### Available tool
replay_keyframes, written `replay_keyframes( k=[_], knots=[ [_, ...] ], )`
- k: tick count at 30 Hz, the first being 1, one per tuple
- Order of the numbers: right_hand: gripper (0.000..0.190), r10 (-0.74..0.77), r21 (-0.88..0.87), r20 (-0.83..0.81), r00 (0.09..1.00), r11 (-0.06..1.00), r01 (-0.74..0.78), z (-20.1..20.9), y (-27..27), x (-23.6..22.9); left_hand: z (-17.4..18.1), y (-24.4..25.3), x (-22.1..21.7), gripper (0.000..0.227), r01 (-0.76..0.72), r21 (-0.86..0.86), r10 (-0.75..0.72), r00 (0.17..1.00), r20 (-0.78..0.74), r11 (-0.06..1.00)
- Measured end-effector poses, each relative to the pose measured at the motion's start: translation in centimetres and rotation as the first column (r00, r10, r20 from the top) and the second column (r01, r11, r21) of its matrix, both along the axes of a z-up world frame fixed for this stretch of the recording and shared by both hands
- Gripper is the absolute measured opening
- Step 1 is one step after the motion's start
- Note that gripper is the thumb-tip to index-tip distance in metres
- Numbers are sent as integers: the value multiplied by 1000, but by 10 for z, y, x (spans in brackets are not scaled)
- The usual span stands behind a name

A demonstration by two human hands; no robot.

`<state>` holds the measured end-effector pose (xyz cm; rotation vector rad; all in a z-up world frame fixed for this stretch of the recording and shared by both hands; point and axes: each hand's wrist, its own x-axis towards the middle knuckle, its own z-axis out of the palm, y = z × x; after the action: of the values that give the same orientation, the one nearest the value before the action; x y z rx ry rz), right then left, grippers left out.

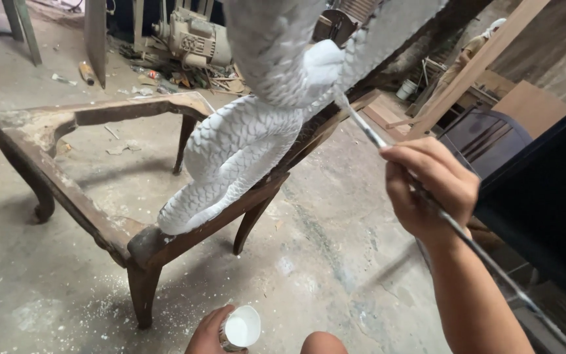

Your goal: Painting a white snake sculpture attached to a wooden chair frame using a paintbrush and a cup of paint.

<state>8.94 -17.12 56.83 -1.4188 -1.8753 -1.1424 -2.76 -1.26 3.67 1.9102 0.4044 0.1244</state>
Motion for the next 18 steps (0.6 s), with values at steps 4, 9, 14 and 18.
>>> replay_keyframes(
  k=[4,9,14,18],
  knots=[
    [10,36,141,-5,999,989,-35,21,-4,-16,1,1,1,118,-42,-207,33,998,-47,977],
    [11,-8,183,155,988,983,-20,20,6,2,-31,4,13,125,-12,-104,16,999,33,994],
    [12,-13,-38,85,996,999,17,-2,7,-2,-10,6,7,129,8,-121,-20,996,-90,993],
    [17,121,39,-141,983,992,-116,14,2,8,-10,2,5,120,-40,-194,28,998,-63,980]
  ],
)
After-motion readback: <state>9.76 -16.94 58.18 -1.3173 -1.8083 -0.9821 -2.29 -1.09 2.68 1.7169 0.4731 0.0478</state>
